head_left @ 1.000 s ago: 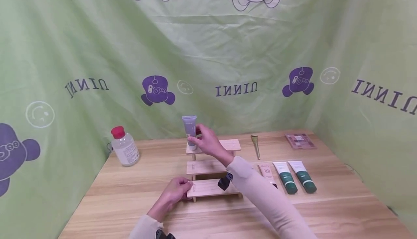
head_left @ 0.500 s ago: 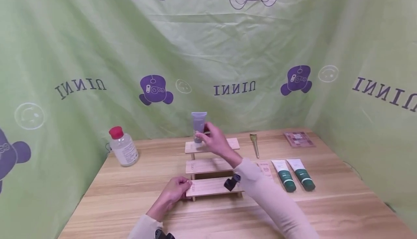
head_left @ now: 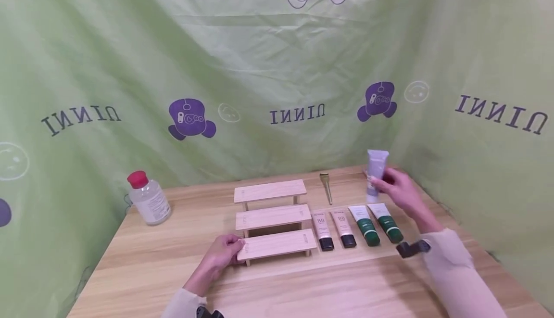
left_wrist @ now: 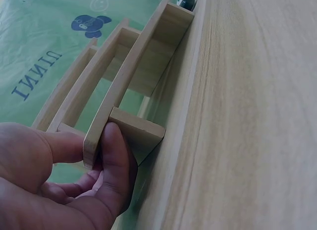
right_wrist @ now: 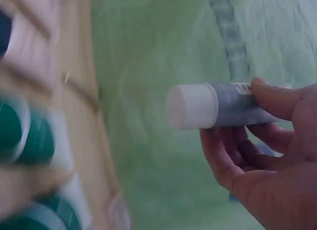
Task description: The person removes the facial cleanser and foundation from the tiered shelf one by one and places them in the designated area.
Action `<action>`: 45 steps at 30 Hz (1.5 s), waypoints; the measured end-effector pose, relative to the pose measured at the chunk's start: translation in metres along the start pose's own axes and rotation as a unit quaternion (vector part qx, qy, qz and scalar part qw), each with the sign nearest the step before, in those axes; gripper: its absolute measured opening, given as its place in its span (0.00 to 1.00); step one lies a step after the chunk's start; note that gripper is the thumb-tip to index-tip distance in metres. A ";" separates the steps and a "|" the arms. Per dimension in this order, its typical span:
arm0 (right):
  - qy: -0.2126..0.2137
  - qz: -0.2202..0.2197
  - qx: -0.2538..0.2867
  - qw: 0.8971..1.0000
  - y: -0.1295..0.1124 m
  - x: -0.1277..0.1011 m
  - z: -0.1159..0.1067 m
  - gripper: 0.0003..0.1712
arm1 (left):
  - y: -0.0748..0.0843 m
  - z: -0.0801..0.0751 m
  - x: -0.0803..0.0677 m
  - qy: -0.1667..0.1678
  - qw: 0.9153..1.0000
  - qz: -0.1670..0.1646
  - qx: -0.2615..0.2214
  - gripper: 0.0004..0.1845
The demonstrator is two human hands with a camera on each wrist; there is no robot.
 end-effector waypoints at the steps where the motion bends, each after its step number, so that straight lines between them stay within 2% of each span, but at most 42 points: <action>1: -0.011 0.013 -0.011 1.000 0.010 -0.007 -0.008 0.28 | -0.001 -0.001 -0.001 0.000 1.000 -0.002 0.000 0.15; 4: -0.058 0.058 -0.048 0.995 0.034 -0.024 -0.024 0.28 | -0.003 -0.003 -0.003 0.003 1.000 -0.004 0.001 0.15; 8: -0.109 0.124 -0.076 0.983 0.054 -0.033 -0.036 0.27 | -0.005 -0.005 -0.003 0.010 1.000 -0.001 0.002 0.15; 12: -0.122 0.179 -0.079 0.973 0.067 -0.036 -0.041 0.18 | -0.004 -0.006 -0.003 0.010 1.000 0.001 0.001 0.16; 15: -0.127 0.200 -0.094 0.967 0.075 -0.037 -0.041 0.12 | -0.003 -0.005 -0.003 0.003 1.000 -0.002 -0.004 0.15; 26: -0.146 0.221 -0.117 0.957 0.093 -0.037 -0.040 0.11 | -0.005 -0.005 -0.001 0.001 1.000 -0.007 -0.008 0.14; 31: -0.152 0.219 -0.131 0.955 0.097 -0.035 -0.042 0.19 | -0.001 -0.003 0.001 0.003 1.000 -0.010 -0.009 0.14; 38: -0.157 0.221 -0.137 0.953 0.096 -0.037 -0.044 0.21 | 0.001 -0.002 0.001 -0.013 1.000 -0.007 -0.019 0.14; 45: -0.152 0.201 -0.186 0.950 0.093 -0.043 -0.039 0.22 | -0.001 0.000 0.003 -0.017 1.000 -0.006 -0.020 0.13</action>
Point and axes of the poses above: each hand's wrist, its own x-axis towards the middle knuckle, its own z-axis out of the palm, y = z × x, the point moved 1 cm from there along x, towards the middle knuckle, and after that the axes turned 10 degrees about -z, right-handed, at the moved point
